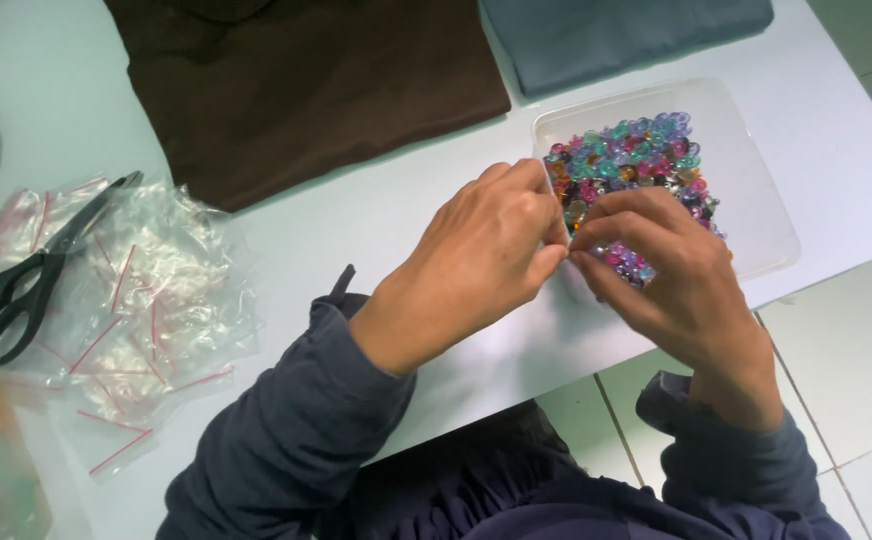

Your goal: The person sorts colorful buttons from a plastic container onto a white table, then places them into small clear zip-top bags. They seal each bag and set it aside, repeating the process with different button types.

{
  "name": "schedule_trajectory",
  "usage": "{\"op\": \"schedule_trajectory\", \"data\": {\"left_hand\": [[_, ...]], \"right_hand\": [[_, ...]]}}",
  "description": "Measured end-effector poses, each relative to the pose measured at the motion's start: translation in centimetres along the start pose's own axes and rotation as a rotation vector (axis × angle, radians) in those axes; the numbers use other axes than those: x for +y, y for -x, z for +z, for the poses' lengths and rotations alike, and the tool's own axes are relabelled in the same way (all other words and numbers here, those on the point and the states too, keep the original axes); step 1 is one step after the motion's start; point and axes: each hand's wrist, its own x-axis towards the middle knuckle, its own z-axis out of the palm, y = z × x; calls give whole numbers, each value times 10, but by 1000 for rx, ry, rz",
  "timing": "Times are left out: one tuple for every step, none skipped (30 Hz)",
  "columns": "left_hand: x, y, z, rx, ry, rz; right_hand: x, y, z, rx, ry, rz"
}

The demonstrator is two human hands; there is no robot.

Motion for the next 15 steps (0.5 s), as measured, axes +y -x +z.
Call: {"op": "schedule_trajectory", "data": {"left_hand": [[-4,12,-4,7,0,-11],[-8,22,-9,-15,-11,-43],[-12,33,-13,-38,-22,-76],[-18,40,-15,-32,-24,-82],[-25,48,-17,-69,-27,-127],[-31,56,-17,-108,-27,-173],[-40,60,-13,-101,-25,-179],[-49,64,-7,-160,-44,-228],[-58,68,-2,-219,-63,-276],[-61,70,-2,-214,-61,-281],[-63,71,-1,-208,-91,-239],[-66,73,0,-206,-119,-196],[-70,74,3,-204,-115,-198],[-73,75,7,-173,-147,-186],[-76,76,12,-143,-179,-173]], "right_hand": [[-10,-5,7,-8,-5,-9],[-19,-11,13,8,18,-109],[-28,-16,19,24,40,-208],[-35,-19,27,22,36,-216],[-41,-21,36,-9,28,-221],[-48,-22,44,-43,20,-226],[-49,-22,55,-49,18,-232],[-49,-22,66,-67,8,-211],[-49,-21,77,-85,-2,-189],[-44,-18,88,-90,-3,-195],[-39,-14,100,-116,65,-125],[-34,-10,111,-143,134,-52],[-32,-11,116,-147,134,-54],[-29,-11,121,-151,159,-38],[-26,-11,125,-155,184,-22]]}}
